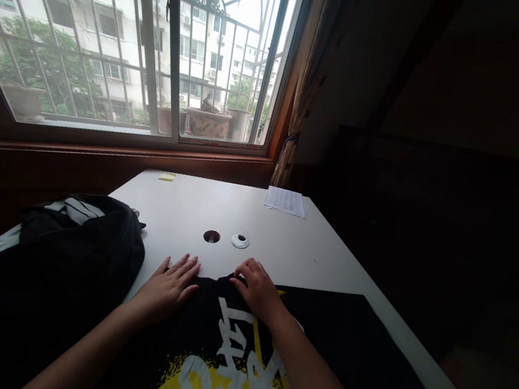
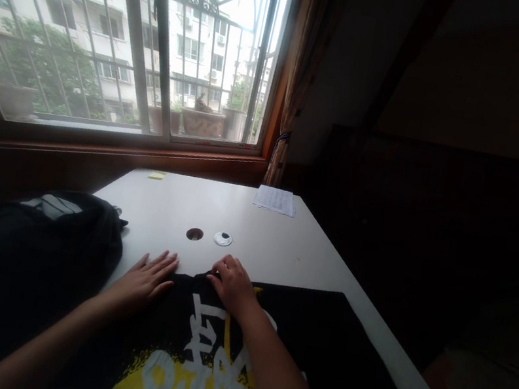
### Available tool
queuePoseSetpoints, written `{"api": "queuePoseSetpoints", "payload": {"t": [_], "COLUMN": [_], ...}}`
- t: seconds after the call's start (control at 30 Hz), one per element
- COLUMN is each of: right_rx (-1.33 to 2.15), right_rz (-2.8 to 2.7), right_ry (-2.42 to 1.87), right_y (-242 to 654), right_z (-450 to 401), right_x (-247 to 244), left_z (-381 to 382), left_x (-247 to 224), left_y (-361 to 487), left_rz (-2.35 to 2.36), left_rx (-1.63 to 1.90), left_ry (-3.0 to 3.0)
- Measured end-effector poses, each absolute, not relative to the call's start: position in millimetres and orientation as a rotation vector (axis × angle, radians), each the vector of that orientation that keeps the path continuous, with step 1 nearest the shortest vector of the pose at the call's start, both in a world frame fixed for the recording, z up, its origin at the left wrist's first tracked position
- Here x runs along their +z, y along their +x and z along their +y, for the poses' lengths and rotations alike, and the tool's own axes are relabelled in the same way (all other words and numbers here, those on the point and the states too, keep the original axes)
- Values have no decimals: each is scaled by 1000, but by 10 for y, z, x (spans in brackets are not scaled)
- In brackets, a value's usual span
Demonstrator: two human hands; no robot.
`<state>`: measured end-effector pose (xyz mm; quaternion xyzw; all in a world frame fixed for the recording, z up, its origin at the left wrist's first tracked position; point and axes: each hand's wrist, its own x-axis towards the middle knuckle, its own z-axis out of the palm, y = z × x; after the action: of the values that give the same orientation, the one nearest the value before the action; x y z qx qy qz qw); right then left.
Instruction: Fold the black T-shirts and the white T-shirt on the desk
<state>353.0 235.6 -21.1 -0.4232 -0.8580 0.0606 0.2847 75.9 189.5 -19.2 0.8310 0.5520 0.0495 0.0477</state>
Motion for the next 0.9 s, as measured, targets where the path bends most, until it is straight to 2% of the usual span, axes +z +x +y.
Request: {"api": "queuePoseSetpoints", "payload": {"t": [0.9], "right_rx": [270], "right_rz": [-2267], "right_ry": [-1173], "right_y": [3548], "right_z": [2366], "right_x": [-209], "left_z": [1904], "left_x": [-204], "left_y": [601], "left_rz": [1761], "left_rx": [167], "left_ry": [2441]}}
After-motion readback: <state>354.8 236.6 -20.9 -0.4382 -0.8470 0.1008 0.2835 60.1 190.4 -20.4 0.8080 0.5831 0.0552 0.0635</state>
